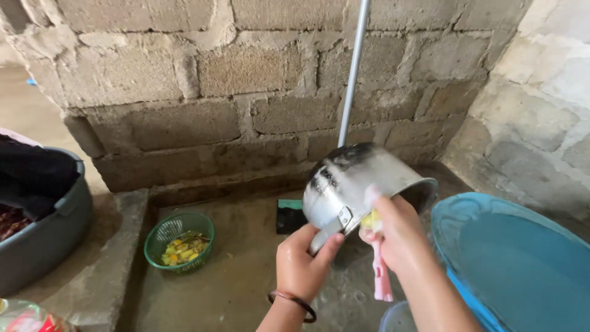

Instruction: Washing a pot and a ladle using a sponge and soap in a low-level washing area.

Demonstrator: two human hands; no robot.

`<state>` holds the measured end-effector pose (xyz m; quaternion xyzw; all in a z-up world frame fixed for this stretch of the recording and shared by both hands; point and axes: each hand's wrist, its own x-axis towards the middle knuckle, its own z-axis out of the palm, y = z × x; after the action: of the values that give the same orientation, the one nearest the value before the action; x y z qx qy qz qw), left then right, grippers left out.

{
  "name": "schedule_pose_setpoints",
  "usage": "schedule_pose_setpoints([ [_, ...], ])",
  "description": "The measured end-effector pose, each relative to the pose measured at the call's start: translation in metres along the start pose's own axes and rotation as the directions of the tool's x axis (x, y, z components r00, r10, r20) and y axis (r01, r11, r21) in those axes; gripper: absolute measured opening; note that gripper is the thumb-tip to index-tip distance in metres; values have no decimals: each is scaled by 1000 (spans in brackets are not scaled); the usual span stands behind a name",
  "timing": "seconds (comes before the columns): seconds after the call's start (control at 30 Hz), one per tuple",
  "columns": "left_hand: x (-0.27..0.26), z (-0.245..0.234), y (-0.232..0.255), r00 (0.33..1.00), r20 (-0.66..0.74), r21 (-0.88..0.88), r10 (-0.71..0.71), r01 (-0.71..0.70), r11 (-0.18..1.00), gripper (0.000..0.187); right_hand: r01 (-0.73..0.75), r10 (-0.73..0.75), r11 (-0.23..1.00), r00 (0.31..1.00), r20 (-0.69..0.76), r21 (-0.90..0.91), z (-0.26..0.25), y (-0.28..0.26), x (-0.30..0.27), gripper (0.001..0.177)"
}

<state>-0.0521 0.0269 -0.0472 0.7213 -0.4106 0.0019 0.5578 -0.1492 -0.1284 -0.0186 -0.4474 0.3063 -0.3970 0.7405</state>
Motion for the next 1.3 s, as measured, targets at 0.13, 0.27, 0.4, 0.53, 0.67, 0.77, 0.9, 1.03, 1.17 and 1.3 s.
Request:
schedule_pose_setpoints([
  [0.13,12,3,4,978,-3,-419,-207,187,889,29,-122,122,990,992,4,76,47,-19,-28,33],
  [0.27,25,1,-11,979,-97,-607,-176,82,791,32,-121,192,836,978,78,-536,34,56,-26,22],
  [0.4,43,-30,-9,921,-89,-794,-379,164,586,30,646,-283,304,763,581,-701,8,91,-33,23],
  [0.53,48,-36,-20,940,-114,-881,-321,54,471,40,340,-167,60,930,327,-938,14,88,-33,25],
  [0.67,53,-33,-10,871,-162,-894,-465,70,442,36,663,-544,636,748,381,-394,70,64,-67,30],
  [0.77,56,-29,-12,815,-140,-974,-562,-11,228,39,767,-680,292,586,440,-571,82,43,-100,47],
  [0.9,63,-33,-28,796,-176,-968,-579,-34,248,40,659,-562,-68,595,574,-749,30,63,-79,47],
  [1.03,61,-29,-17,775,-204,-944,-599,6,330,32,460,-419,270,847,327,-846,64,60,-80,39],
  [1.17,60,-26,-22,739,-143,-979,-659,-7,205,40,777,-704,100,496,508,-621,82,53,-95,45],
  [1.3,69,-32,-31,719,-167,-979,-674,-42,198,39,782,-630,18,493,601,-623,31,69,-79,43],
])
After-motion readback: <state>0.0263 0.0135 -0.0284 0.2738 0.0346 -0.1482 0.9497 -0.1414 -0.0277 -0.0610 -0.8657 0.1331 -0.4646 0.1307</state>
